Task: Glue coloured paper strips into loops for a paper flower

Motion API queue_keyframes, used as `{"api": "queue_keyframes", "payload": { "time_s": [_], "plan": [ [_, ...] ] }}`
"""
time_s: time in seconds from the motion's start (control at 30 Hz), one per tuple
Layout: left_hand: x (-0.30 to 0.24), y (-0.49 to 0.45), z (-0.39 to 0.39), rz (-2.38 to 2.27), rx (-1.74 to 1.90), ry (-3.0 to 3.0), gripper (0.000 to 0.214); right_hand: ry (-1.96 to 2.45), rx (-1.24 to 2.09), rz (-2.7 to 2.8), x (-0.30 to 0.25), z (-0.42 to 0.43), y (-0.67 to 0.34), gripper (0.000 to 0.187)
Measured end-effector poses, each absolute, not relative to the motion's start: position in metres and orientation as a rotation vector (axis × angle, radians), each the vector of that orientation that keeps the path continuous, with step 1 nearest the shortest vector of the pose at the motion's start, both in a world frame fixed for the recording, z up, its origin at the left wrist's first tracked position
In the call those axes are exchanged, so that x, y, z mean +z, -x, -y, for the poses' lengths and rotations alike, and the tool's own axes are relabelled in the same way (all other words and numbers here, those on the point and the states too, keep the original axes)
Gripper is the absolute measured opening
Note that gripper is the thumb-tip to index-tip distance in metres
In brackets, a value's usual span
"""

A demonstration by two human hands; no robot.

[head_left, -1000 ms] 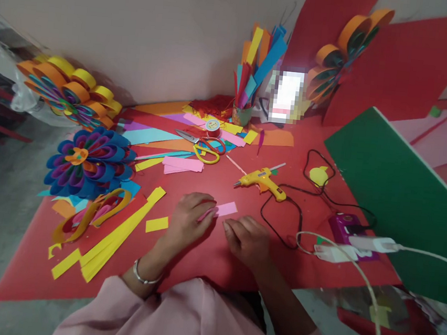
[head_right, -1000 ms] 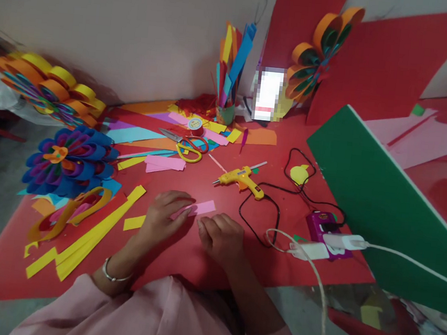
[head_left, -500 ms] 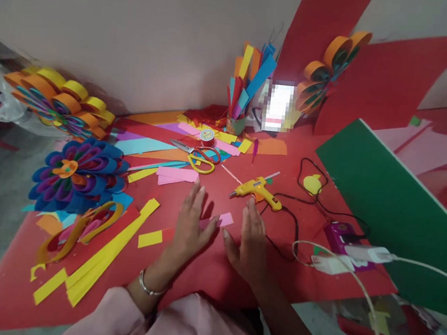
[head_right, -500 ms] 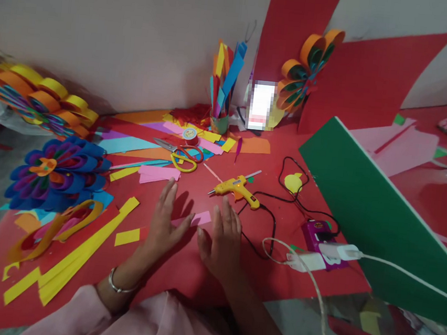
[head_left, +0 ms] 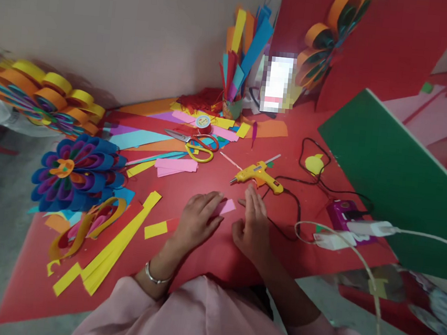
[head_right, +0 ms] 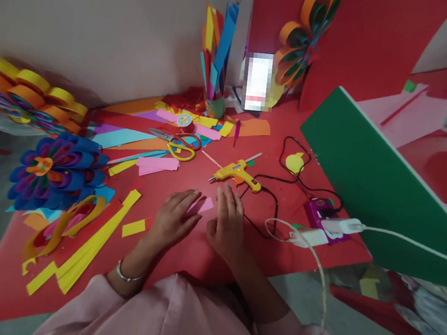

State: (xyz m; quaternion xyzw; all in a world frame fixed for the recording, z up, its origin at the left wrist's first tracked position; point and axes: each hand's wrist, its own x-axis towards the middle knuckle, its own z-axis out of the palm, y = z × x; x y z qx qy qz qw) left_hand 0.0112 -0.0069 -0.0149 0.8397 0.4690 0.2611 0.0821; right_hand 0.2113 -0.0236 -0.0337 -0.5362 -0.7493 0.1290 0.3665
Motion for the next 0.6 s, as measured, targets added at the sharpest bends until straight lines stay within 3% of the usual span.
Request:
{"api": "queue_keyframes", "payload": {
  "time_s": [0.43,0.6],
  "plan": [
    [-0.0201,-0.0084,0.0074,-1.408,0.791,-2.469,0.053,1.308,0.391,1.946,-0.0318,0.0275,-0.2091,0.098],
    [-0.0186,-0.0082,0.0079,-1.388,0.820,-2.454,0.055,1.281,0.344,1.930,-0.0283,0.0276,-0.2120,0.084]
  ]
}}
